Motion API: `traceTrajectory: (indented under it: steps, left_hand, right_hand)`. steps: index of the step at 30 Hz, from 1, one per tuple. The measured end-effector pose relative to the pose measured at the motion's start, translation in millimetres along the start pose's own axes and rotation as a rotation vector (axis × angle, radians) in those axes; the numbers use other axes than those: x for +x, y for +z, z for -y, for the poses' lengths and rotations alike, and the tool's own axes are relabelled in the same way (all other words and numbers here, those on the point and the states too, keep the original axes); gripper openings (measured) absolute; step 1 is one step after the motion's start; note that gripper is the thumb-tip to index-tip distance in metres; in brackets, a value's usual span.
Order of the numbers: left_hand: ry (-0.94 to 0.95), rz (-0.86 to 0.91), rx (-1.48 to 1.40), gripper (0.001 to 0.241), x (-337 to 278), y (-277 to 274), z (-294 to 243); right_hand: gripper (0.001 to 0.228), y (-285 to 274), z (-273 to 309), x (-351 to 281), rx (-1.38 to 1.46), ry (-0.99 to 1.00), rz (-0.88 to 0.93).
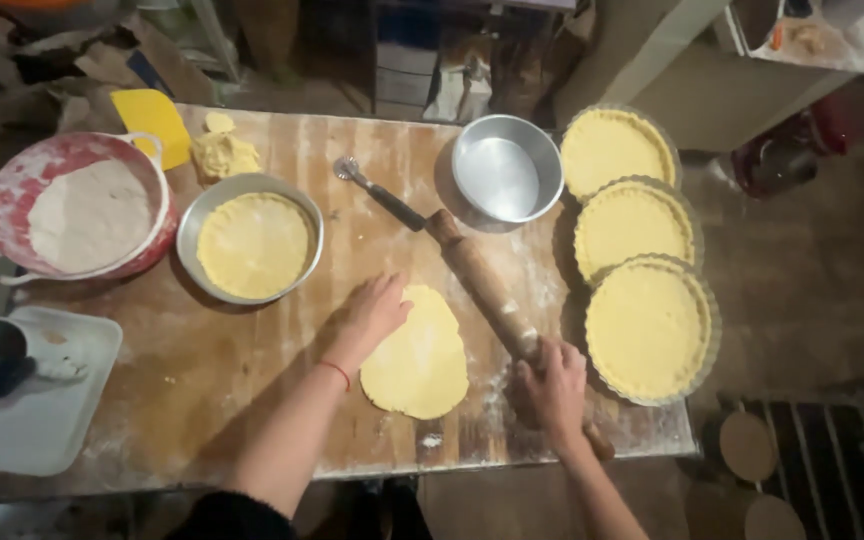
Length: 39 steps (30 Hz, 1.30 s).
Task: Preparing dough and lining multiple tart tins with pastry crusts using a rolling pin and pastry wheel.
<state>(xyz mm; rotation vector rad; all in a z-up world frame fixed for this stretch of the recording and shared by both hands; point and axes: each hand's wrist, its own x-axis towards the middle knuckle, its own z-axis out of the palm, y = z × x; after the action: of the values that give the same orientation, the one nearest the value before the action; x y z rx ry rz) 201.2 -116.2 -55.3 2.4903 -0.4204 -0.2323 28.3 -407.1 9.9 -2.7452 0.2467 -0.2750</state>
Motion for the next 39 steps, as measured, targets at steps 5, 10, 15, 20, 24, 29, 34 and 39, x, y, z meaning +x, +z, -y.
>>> traceTrajectory:
  steps: [5,10,15,20,24,29,34,39]
  left_hand:
    - [0.032,0.133,0.016,0.047,19.3,-11.3,6.7]
    - [-0.071,0.29,-0.173,0.046,-3.2,-45.3,13.1]
    - [-0.151,0.335,-0.729,0.042,-61.9,1.8,79.7]
    - [-0.576,0.378,-0.314,0.04,-129.7,-74.9,-2.0]
    - [-0.407,-0.463,-0.818,0.04,-134.7,-32.5,32.3]
    - [-0.378,-0.454,-0.847,0.044,-112.1,-71.0,-24.9]
    - [-0.334,-0.352,-0.826,0.046,-116.2,-64.1,-27.8]
    - [-0.349,-0.457,-0.809,0.047,-110.1,-46.2,-10.3]
  right_hand:
    - [0.055,68.7,7.1,-73.2,0.472,0.131,0.18]
    - [0.049,92.8,43.1,-74.7,1.373,0.57,0.389]
    - [0.038,164.3,-35.1,-5.0,0.895,0.292,0.267]
    - [0.047,79.8,39.4,66.2,0.844,0.197,0.359]
    - [0.042,77.4,56.4,53.9,0.939,0.052,0.281]
    - [0.046,88.7,72.2,36.1,1.109,0.271,0.161]
    - [0.045,81.6,66.1,64.1,1.009,0.107,0.267]
    - [0.046,82.1,76.4,92.7,1.104,0.124,0.479]
